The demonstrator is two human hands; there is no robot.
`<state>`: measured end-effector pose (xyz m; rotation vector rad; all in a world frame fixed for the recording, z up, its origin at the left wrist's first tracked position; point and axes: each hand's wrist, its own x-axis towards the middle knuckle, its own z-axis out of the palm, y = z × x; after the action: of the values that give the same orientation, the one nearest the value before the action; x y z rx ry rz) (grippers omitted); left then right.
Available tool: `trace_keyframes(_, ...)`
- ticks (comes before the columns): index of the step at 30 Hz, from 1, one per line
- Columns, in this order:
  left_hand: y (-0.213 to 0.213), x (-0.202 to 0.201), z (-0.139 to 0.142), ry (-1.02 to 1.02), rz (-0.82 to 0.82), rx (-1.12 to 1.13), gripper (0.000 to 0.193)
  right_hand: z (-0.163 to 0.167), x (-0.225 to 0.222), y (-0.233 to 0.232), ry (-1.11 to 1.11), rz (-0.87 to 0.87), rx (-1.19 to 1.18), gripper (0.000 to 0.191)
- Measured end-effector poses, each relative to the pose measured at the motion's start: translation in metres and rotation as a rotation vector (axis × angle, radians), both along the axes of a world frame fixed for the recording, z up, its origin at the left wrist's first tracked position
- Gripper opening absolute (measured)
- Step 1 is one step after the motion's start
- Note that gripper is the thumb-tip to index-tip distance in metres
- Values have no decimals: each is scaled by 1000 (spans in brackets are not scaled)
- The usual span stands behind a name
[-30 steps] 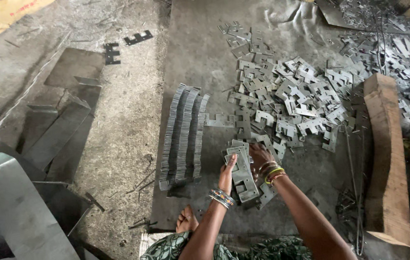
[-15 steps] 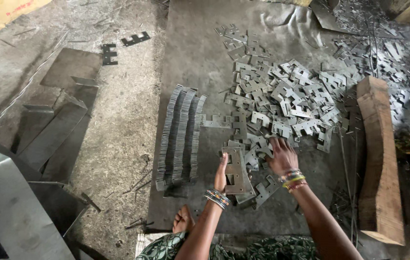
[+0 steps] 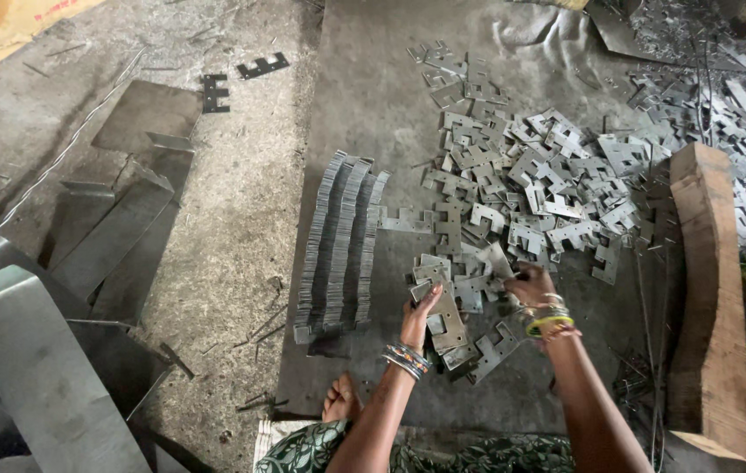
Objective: The person sits on the floor and sorts small metal brackets from a large pile into neat stacks. They pick up brackets one by one, align them, and place them into growing stacks on the floor.
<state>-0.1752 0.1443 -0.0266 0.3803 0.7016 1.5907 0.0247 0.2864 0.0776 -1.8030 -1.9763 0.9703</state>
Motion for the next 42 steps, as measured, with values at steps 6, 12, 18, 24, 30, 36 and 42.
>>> trace_keyframes(6, 13, 1, -30, 369, 77, -106, 69, 6, 10, -3, 269, 192, -115, 52)
trace_keyframes(12, 5, 5, -14, 127, 130, -164, 75, -3, -40, -41, -538, 342, 226, 64)
trace_keyframes(18, 9, 1, -19, 168, 145, -206, 73, -14, -61, -34, -811, 610, 275, 62)
trace_keyframes(24, 12, 3, -24, 147, 141, -270, 69, -15, -33, -15, -744, 428, 200, 43)
trace_keyframes(30, 8, 2, -17, 311, 70, -148, 66, 20, 10, -6, -152, 151, 71, 32)
trace_keyframes(36, 4, 3, -13, 91, 30, -192, 63, -1, 45, -33, -5, 152, 57, 43)
trace_keyframes(42, -15, 4, 22, -189, -117, -66, 53, -62, 21, -114, -678, -38, -126, 84)
